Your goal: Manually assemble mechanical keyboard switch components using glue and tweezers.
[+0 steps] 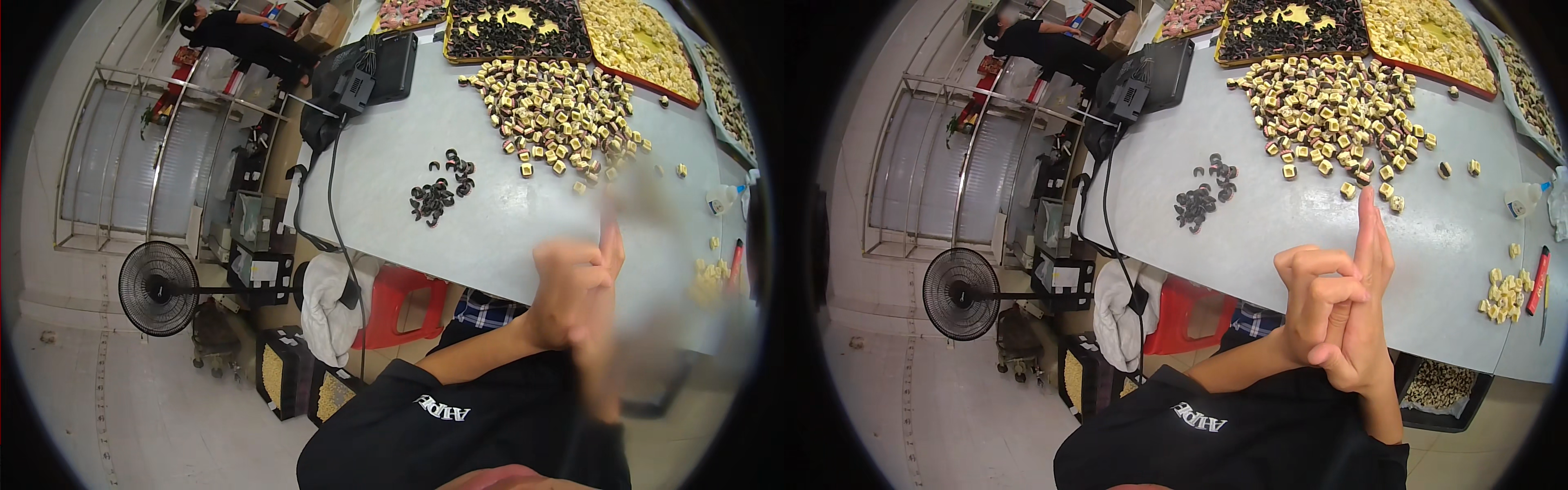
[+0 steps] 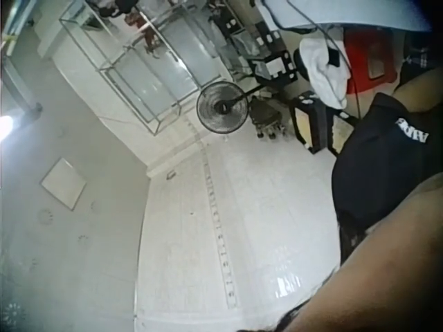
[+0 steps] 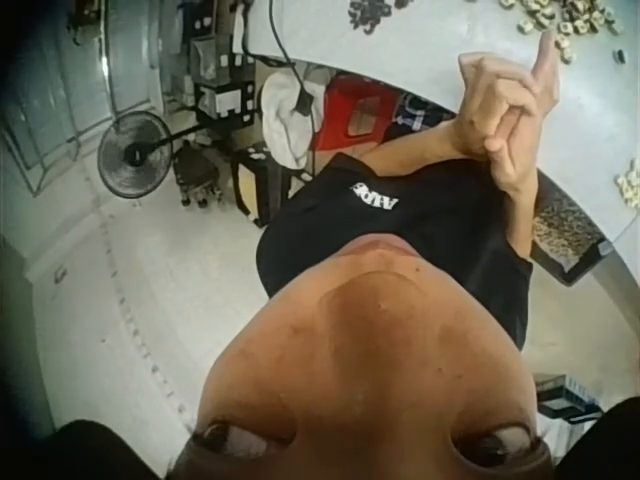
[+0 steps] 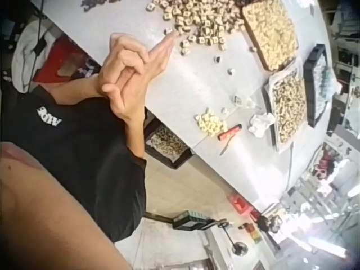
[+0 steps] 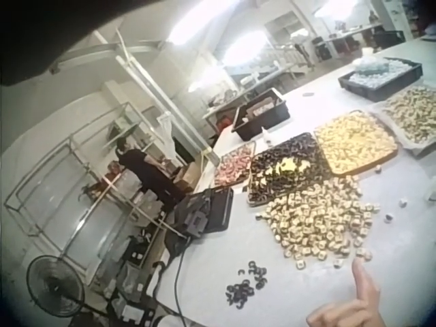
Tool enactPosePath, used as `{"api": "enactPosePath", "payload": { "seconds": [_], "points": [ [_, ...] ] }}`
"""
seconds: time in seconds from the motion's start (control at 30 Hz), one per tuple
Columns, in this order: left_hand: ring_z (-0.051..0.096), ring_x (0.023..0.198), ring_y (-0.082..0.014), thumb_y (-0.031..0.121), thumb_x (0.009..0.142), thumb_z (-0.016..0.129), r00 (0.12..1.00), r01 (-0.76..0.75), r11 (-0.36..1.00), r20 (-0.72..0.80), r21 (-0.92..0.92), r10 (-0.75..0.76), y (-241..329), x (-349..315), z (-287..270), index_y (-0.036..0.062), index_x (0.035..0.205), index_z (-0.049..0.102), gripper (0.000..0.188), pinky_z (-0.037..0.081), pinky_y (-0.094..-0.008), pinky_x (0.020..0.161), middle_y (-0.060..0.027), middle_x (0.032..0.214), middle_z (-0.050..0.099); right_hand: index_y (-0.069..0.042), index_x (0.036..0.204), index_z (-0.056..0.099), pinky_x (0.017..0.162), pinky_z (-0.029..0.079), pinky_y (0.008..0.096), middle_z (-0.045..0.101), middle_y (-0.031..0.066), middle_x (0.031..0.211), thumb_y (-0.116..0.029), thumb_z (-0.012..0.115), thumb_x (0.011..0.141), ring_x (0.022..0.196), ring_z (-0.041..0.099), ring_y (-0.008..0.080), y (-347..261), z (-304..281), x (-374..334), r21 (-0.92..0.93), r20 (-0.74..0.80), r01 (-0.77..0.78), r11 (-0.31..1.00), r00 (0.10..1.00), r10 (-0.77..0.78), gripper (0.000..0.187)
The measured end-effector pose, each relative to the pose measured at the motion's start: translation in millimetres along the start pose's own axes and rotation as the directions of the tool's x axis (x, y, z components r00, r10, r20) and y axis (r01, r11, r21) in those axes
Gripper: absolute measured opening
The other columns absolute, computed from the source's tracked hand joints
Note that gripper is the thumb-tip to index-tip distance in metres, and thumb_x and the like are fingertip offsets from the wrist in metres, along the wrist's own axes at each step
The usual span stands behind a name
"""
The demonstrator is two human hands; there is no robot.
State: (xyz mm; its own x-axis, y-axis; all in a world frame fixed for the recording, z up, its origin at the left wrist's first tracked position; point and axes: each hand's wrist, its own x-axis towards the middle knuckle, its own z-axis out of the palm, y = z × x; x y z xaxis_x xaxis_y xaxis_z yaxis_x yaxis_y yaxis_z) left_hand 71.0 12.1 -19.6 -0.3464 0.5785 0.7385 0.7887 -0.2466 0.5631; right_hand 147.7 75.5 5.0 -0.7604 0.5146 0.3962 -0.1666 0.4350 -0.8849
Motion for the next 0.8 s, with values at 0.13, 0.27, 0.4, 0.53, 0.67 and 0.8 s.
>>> {"api": "enactPosePath", "payload": {
  "seconds": [0.13,0.27,0.4,0.53,0.67,0.8],
  "points": [
    [0.04,0.086,-0.0224,0.015,0.079,0.064,1.0,0.016,0.999,-0.026,0.028,-0.016,2.6,9.1,-2.0,0.0121,0.092,0.054,0.017,0.031,-0.0344,0.076,-0.0059,0.096,0.051,0.013,0.138,0.015,0.109,0.01,0.048,0.007,0.0279,0.149,-0.079,0.034,0.076,0.136,0.012,0.0416,0.6,3.7,-13.6,0.055,0.02,-0.169,0.984,0.986,0.168,0.113],
    [0.039,0.087,-0.0225,0.016,0.079,0.064,0.999,0.034,0.999,-0.008,0.016,-0.034,1.5,6.5,-2.8,0.0127,0.093,0.054,0.017,0.03,-0.0348,0.077,-0.0065,0.097,0.05,0.013,0.139,0.014,0.109,0.01,0.0478,0.007,0.0278,0.149,-0.078,0.035,0.076,0.136,0.012,0.0415,7.5,2.9,-5.6,0.024,0.029,-0.117,0.993,0.993,0.116,0.112],
    [0.039,0.088,-0.0226,0.015,0.08,0.064,0.999,0.026,0.997,-0.03,0.078,-0.024,2.6,6.7,-3.6,0.013,0.093,0.055,0.016,0.03,-0.0349,0.077,-0.0066,0.098,0.049,0.013,0.139,0.013,0.109,0.011,0.0475,0.007,0.0278,0.149,-0.077,0.037,0.077,0.136,0.012,0.0412,-0.8,3.9,-9.1,0.04,0.032,-0.156,0.987,0.987,0.155,0.112],
    [0.042,0.094,-0.027,0.044,0.093,0.035,0.999,0.04,0.995,-0.02,0.095,-0.038,1.3,4.8,-3.4,0.0086,0.098,0.054,0.04,0.029,-0.037,0.085,-0.01,0.098,0.051,0.013,0.138,0.014,0.109,0.011,0.0472,0.006,0.0277,0.149,-0.075,0.038,0.078,0.136,0.012,0.0408,-0.8,4.0,-9.6,0.039,0.041,-0.186,0.982,0.982,0.184,0.11],
    [0.039,0.089,-0.0232,0.015,0.08,0.064,0.998,0.058,0.997,-0.007,0.053,-0.058,3.0,10.6,-5.7,0.0126,0.092,0.055,0.015,0.03,-0.035,0.078,-0.0066,0.099,0.049,0.014,0.138,0.015,0.109,0.011,0.047,0.006,0.0277,0.149,-0.074,0.038,0.079,0.136,0.012,0.0408,-4.2,4.7,-4.8,0.043,0.02,-0.165,0.985,0.986,0.164,0.108],
    [0.039,0.089,-0.0231,0.016,0.08,0.063,0.998,0.058,0.998,0.0,0.037,-0.058,0.7,9.3,-6.5,0.0123,0.092,0.056,0.014,0.03,-0.0349,0.079,-0.0068,0.1,0.05,0.014,0.137,0.016,0.109,0.011,0.0471,0.007,0.0279,0.149,-0.073,0.037,0.08,0.136,0.012,0.0409,-3.7,6.1,-4.9,0.048,0.012,-0.164,0.985,0.986,0.163,0.106]
  ]
}}
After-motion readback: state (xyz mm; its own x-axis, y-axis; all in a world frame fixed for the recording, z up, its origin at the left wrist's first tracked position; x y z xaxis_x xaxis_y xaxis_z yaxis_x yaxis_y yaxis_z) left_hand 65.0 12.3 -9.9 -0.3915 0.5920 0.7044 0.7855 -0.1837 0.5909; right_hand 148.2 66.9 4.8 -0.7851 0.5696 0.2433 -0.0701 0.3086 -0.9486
